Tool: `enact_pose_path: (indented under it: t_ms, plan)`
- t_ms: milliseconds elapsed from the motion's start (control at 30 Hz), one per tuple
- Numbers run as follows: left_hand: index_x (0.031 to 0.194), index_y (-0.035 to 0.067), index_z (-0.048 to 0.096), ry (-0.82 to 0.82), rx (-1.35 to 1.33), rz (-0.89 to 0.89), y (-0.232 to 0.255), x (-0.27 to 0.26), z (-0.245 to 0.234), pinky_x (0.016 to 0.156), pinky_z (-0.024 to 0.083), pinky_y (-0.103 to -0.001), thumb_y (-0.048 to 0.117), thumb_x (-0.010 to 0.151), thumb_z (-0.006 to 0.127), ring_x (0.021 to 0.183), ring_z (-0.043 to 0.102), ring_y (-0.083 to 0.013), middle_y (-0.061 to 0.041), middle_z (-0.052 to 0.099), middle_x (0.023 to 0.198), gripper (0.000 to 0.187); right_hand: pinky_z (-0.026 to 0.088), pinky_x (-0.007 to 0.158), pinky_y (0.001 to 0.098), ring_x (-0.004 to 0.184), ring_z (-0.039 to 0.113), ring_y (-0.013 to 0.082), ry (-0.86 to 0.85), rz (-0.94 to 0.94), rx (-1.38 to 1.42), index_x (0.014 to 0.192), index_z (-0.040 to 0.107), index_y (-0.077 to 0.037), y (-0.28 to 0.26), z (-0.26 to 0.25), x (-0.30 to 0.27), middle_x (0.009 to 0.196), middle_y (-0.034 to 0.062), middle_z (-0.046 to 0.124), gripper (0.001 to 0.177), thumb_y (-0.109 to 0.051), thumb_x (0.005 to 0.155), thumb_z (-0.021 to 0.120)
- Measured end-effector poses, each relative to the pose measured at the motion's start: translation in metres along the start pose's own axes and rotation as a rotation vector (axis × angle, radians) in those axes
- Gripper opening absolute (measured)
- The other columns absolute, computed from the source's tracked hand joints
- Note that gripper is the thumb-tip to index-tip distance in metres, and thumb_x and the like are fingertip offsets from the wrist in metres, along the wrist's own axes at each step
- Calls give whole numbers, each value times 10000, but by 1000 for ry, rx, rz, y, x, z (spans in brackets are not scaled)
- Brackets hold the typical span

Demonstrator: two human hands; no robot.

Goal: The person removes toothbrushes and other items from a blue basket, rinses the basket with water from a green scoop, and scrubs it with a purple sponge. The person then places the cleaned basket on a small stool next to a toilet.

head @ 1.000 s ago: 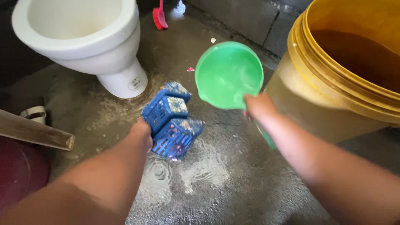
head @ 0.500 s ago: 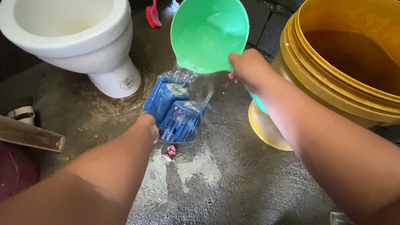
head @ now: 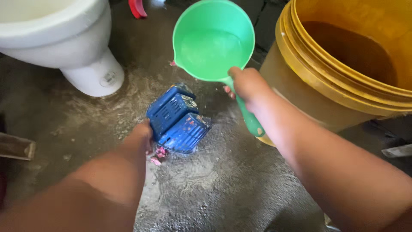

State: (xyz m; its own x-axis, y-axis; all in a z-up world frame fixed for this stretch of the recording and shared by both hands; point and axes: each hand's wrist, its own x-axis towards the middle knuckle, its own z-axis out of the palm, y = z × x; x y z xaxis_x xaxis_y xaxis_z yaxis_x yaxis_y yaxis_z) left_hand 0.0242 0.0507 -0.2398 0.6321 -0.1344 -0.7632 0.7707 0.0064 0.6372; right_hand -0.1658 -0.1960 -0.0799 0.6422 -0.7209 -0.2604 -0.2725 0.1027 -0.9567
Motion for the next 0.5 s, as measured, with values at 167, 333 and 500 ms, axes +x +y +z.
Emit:
enact_pose_path:
  t_ms: [167, 333, 500]
  plan:
    - [1383, 162, 569, 16, -46, 43, 26, 4, -19, 947, 495, -542, 648, 952, 332, 1125, 613, -290, -109, 638, 1314, 692, 464, 478, 347, 507, 569, 191, 10, 34, -30, 918, 664, 90, 36, 6, -14, 664, 129, 652, 341, -218, 952, 521]
    - [1398, 170, 563, -6, -70, 29, 14, -12, -20, 954, 491, -546, 674, 943, 324, 1138, 608, -290, -104, 632, 1328, 720, 436, 466, 337, 544, 582, 172, 30, 35, 74, 932, 644, 67, 55, 7, -17, 697, 115, 654, 298, -197, 940, 507]
    - [1414, 179, 557, 45, -55, 43, -10, -46, -41, 961, 487, -551, 700, 935, 317, 1151, 602, -290, -98, 627, 1342, 748, 440, 477, 338, 543, 574, 174, 39, 68, 72, 955, 632, 50, 56, 3, -18, 704, 112, 648, 275, -193, 929, 507]
